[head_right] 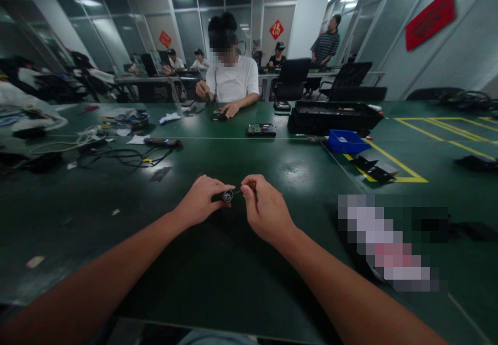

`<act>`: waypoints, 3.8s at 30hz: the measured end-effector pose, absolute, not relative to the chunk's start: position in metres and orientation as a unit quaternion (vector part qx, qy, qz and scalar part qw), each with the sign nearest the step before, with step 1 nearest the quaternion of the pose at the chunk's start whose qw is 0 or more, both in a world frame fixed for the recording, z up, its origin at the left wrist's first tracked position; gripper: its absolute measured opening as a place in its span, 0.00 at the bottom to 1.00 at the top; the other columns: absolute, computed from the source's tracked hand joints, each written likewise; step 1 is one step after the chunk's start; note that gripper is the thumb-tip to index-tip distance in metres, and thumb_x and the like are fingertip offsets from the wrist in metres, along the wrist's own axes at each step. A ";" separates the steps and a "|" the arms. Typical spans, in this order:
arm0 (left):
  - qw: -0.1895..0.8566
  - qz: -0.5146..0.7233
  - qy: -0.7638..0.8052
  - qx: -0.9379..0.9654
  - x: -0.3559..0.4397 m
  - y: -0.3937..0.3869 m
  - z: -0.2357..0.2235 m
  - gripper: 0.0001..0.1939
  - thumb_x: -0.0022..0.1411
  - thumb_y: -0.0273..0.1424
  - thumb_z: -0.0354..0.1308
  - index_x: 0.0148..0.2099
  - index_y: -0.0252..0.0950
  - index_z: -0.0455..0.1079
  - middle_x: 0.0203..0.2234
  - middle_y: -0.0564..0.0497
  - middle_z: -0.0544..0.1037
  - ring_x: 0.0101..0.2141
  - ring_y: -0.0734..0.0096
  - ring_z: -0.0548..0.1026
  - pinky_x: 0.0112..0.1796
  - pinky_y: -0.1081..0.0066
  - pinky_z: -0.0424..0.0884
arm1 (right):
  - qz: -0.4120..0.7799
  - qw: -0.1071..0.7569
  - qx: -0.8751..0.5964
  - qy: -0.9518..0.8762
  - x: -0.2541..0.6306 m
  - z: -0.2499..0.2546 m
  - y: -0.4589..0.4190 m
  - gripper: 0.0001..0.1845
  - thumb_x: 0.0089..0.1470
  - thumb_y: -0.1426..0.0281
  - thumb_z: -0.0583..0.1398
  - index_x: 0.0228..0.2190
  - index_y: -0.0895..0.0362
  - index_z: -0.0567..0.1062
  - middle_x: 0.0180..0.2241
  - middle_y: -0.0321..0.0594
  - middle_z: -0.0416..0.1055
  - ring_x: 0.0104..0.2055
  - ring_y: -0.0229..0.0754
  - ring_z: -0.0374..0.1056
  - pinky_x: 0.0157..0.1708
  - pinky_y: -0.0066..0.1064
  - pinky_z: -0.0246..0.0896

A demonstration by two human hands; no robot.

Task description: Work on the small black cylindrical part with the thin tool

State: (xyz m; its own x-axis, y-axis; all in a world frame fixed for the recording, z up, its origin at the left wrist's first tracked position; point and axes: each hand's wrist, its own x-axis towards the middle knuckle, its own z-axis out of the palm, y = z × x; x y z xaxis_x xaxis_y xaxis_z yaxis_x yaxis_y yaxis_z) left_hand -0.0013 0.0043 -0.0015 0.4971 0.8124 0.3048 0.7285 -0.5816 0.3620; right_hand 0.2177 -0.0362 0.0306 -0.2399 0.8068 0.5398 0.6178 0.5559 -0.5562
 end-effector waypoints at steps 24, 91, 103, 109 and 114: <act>0.107 0.285 0.459 0.835 -0.003 0.007 -0.002 0.21 0.63 0.37 0.67 0.57 0.45 0.74 0.47 0.50 0.81 0.48 0.58 0.75 0.53 0.53 0.66 | 0.032 0.394 -0.484 -0.781 0.219 0.038 -0.032 0.11 0.68 0.65 0.50 0.38 0.56 0.70 0.36 0.46 0.72 0.39 0.47 0.70 0.38 0.38 0.62; 0.134 0.277 0.371 0.876 0.005 -0.007 0.003 0.22 0.63 0.36 0.66 0.58 0.45 0.72 0.50 0.49 0.80 0.53 0.58 0.74 0.63 0.44 0.51 | 0.111 0.312 -0.541 -0.773 0.213 0.026 -0.028 0.15 0.52 0.62 0.68 0.39 0.54 0.74 0.28 0.34 0.70 0.28 0.41 0.66 0.27 0.32 0.56; 0.159 0.373 0.449 0.796 0.003 -0.002 0.005 0.20 0.60 0.34 0.69 0.55 0.43 0.75 0.47 0.51 0.81 0.48 0.59 0.76 0.50 0.57 0.69 | 0.187 0.504 -0.458 -0.707 0.217 0.027 -0.028 0.20 0.65 0.70 0.54 0.57 0.54 0.70 0.51 0.47 0.72 0.50 0.46 0.73 0.51 0.43 0.69; 0.177 0.391 0.484 0.763 0.000 0.002 0.003 0.20 0.61 0.34 0.68 0.55 0.43 0.75 0.48 0.49 0.81 0.49 0.58 0.76 0.52 0.55 0.70 | 0.205 0.491 -0.464 -0.708 0.215 0.026 -0.030 0.23 0.64 0.66 0.58 0.60 0.49 0.69 0.47 0.43 0.79 0.48 0.46 0.76 0.51 0.44 0.70; 0.174 0.395 0.494 0.755 -0.002 0.004 0.001 0.23 0.60 0.36 0.69 0.57 0.43 0.74 0.51 0.49 0.80 0.51 0.57 0.76 0.54 0.55 0.70 | 0.189 0.472 -0.477 -0.717 0.213 0.033 -0.035 0.14 0.64 0.63 0.59 0.49 0.53 0.77 0.43 0.43 0.81 0.45 0.48 0.77 0.47 0.43 0.70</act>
